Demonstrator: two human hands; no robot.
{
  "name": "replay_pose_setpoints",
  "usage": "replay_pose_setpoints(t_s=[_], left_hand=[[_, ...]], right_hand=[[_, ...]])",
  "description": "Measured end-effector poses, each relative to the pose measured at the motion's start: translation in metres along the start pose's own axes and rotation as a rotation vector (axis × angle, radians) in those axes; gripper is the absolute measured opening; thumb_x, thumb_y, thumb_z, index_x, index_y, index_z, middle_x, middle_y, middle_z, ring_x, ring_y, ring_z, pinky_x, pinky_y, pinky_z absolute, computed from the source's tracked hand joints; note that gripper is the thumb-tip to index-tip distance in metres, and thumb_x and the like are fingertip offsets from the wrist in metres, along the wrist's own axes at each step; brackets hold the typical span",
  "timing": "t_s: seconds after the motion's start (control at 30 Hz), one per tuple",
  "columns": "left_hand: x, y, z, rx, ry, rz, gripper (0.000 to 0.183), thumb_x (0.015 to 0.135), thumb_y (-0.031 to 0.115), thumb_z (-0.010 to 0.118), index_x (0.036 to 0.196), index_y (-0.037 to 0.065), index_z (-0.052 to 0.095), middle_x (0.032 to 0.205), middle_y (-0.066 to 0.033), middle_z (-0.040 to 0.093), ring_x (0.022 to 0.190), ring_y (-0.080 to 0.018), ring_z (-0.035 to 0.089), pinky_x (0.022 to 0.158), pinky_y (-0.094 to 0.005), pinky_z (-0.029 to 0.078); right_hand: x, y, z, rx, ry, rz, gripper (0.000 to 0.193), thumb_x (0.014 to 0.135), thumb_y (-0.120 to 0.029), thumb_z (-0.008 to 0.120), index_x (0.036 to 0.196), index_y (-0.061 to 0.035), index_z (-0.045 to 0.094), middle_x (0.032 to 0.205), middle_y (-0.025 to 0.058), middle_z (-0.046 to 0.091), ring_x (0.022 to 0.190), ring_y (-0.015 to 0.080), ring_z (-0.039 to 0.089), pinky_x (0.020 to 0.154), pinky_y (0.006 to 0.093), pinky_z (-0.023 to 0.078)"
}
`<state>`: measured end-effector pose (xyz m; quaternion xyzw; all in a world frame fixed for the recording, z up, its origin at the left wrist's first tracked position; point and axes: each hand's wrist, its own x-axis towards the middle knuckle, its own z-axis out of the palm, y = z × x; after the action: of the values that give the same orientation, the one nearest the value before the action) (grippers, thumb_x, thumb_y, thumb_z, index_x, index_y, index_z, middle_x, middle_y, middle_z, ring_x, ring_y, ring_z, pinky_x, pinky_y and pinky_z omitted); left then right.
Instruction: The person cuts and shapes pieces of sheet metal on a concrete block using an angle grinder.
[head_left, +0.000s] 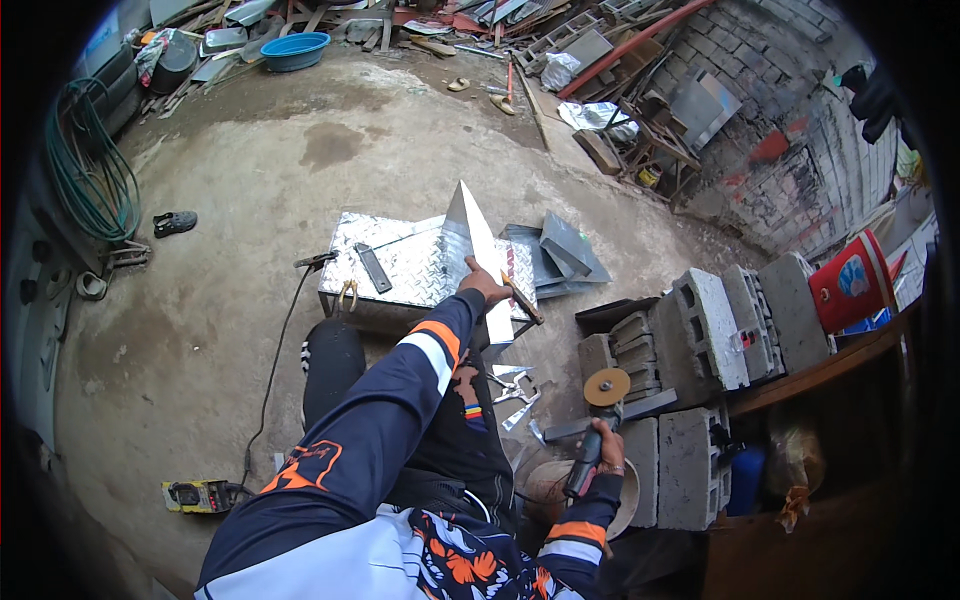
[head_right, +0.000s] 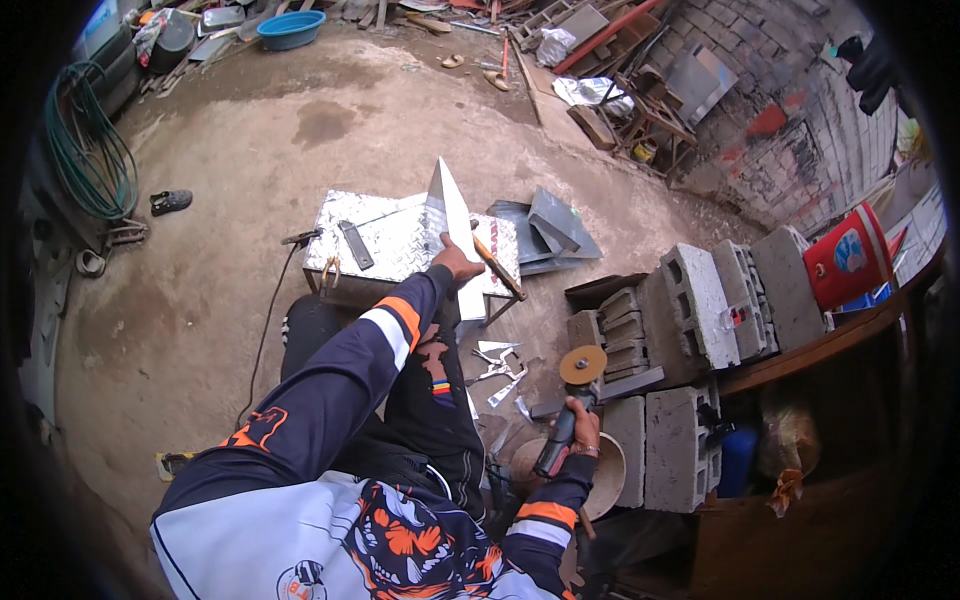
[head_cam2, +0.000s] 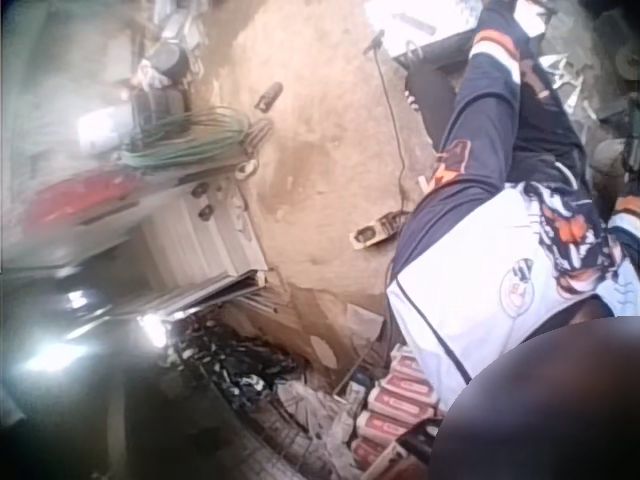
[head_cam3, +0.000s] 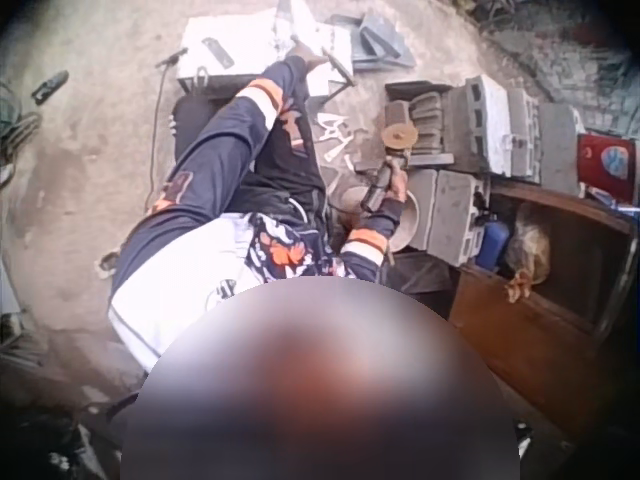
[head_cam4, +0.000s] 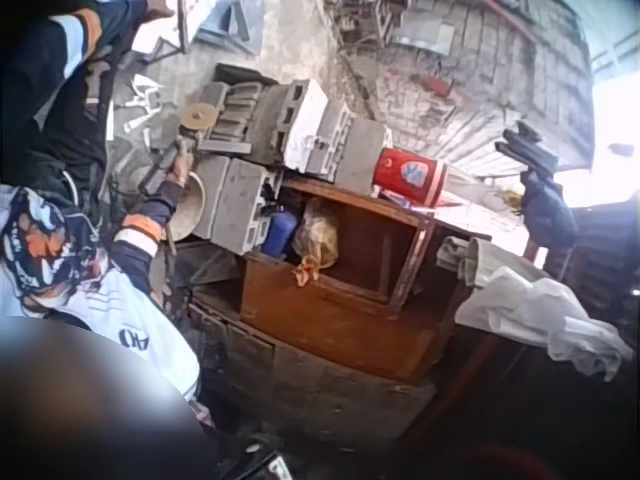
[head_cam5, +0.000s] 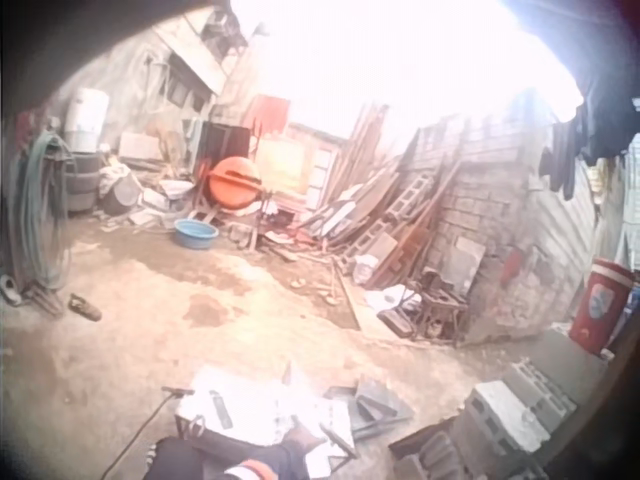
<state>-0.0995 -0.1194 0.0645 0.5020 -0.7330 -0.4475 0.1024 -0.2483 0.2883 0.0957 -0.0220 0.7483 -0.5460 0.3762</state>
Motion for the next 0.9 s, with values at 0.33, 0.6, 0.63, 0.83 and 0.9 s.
replay_pose_setpoints(t_s=[0.33,0.6,0.63,0.83,0.9], left_hand=[[0.029,0.001,-0.016,0.113,-0.052,0.021,0.139,0.066,0.059,0.076,0.142,-0.018,-0.011,0.122,-0.0315,0.059,0.112,-0.0383,0.062,0.095,-0.0384,0.049],[-0.028,-0.001,-0.013,0.077,0.235,-0.187,0.105,0.077,0.031,0.07,0.148,-0.006,0.003,0.128,-0.0286,0.055,0.11,-0.0395,0.062,0.092,-0.0506,0.049],[-0.032,-0.001,-0.015,0.082,0.243,-0.199,0.105,0.077,0.031,0.07,0.148,-0.006,0.003,0.128,-0.0286,0.055,0.11,-0.0395,0.062,0.092,-0.0506,0.049],[-0.031,0.002,-0.027,0.102,0.398,-0.175,0.067,0.079,0.019,0.06,0.135,-0.006,0.033,0.121,-0.028,0.059,0.107,-0.0424,0.063,0.09,-0.0513,0.051],[-0.019,-0.02,-0.048,0.138,0.409,-0.14,0.056,0.079,0.019,0.059,0.127,-0.005,0.044,0.117,-0.0263,0.062,0.107,-0.0418,0.063,0.09,-0.0502,0.051]], right_hand=[[-0.001,0.026,-0.026,0.254,0.01,-0.026,0.034,0.08,-0.032,0.073,0.091,-0.0024,0.059,0.068,0.0119,0.062,0.051,0.0244,0.063,0.045,0.0358,0.053],[0.01,0.043,-0.015,0.27,0.049,-0.015,0.033,0.082,-0.032,0.073,0.089,-0.0026,0.058,0.067,0.0112,0.062,0.052,0.0237,0.063,0.045,0.0348,0.053],[0.01,0.045,-0.016,0.276,0.051,-0.022,0.034,0.082,-0.032,0.073,0.088,-0.0021,0.058,0.068,0.0112,0.062,0.052,0.0235,0.063,0.045,0.0349,0.053],[0.009,0.079,-0.024,0.366,0.022,0.074,0.036,0.081,-0.034,0.074,0.086,-0.0023,0.057,0.067,0.0115,0.061,0.051,0.0243,0.062,0.045,0.036,0.053],[0.007,0.09,-0.028,0.405,-0.002,0.098,0.036,0.081,-0.034,0.074,0.086,-0.003,0.057,0.066,0.0116,0.061,0.051,0.0249,0.062,0.045,0.0366,0.053]])
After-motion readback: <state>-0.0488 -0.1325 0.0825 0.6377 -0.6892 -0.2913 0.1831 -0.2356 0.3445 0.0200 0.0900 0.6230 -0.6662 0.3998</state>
